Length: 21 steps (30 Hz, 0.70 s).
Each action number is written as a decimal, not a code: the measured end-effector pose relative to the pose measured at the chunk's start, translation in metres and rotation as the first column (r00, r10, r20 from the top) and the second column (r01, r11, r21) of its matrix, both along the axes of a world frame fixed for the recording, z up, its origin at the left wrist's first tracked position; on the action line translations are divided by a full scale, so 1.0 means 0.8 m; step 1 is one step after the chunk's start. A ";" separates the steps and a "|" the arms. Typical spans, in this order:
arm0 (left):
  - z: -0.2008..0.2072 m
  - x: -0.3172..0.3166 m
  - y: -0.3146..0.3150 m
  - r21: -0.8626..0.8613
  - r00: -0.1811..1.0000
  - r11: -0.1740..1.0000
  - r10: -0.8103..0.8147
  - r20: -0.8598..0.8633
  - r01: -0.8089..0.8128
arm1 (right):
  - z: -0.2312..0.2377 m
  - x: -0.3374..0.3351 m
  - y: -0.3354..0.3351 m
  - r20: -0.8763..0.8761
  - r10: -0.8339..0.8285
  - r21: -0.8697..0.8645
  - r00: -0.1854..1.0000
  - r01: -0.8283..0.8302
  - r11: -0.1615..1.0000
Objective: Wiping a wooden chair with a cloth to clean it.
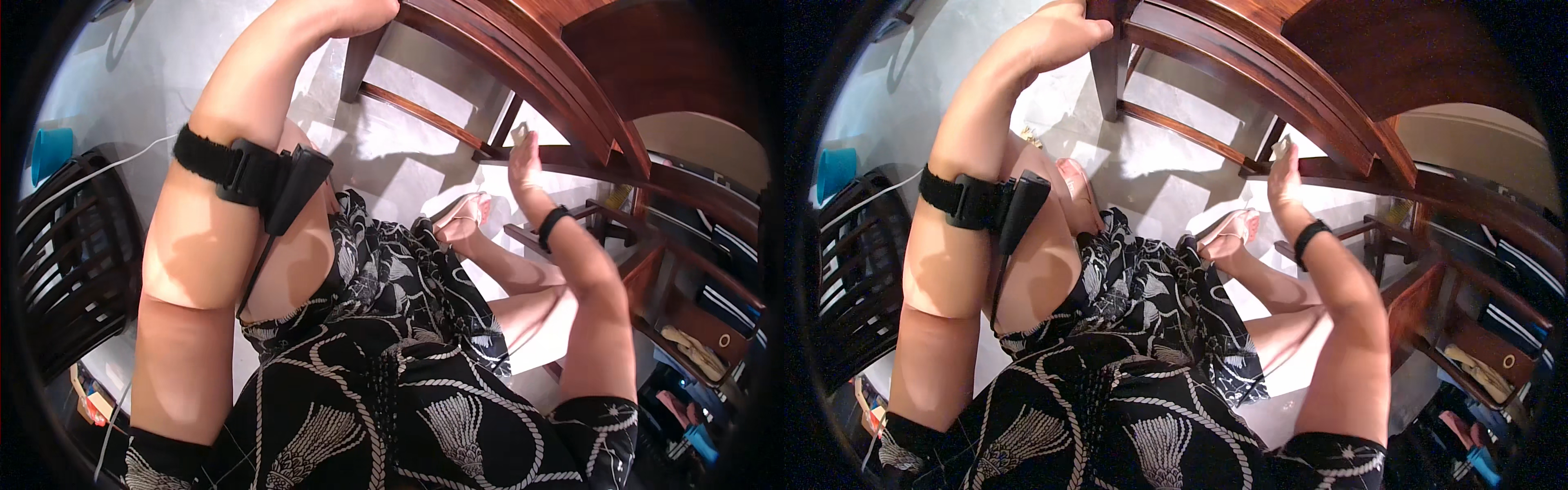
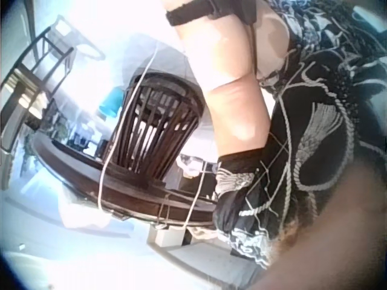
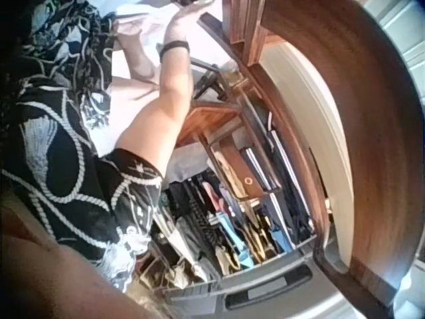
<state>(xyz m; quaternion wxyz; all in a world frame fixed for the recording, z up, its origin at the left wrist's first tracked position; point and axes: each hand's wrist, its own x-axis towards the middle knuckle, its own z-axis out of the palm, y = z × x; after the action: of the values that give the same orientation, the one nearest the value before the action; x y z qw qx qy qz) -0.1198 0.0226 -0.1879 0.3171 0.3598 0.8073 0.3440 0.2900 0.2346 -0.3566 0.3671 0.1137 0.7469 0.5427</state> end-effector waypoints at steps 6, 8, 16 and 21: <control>0.018 -0.054 -0.085 -0.069 0.987 0.987 0.137 -0.088 -0.143 | 0.125 -0.058 -0.030 0.062 0.466 0.055 0.883 -0.469 0.882; 0.025 -0.042 -0.076 -0.046 0.989 0.991 0.122 -0.085 -0.126 | 0.175 -0.056 -0.044 0.155 0.441 0.028 0.884 -0.450 0.892; 0.035 -0.009 -0.080 -0.043 0.991 0.995 0.082 -0.107 -0.087 | 0.128 -0.055 -0.060 0.135 0.143 -0.027 0.981 -0.141 0.990; 0.032 0.005 -0.078 -0.022 0.988 0.997 0.075 -0.138 -0.079 | 0.067 -0.066 -0.064 0.028 -0.017 -0.251 0.999 0.023 0.968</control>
<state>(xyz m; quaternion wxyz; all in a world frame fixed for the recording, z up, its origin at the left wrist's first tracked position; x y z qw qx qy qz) -0.1156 -0.0399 -0.1624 0.2524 0.3466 0.8451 0.3193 0.2374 0.1837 -0.3029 0.3933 0.0668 0.8038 0.4414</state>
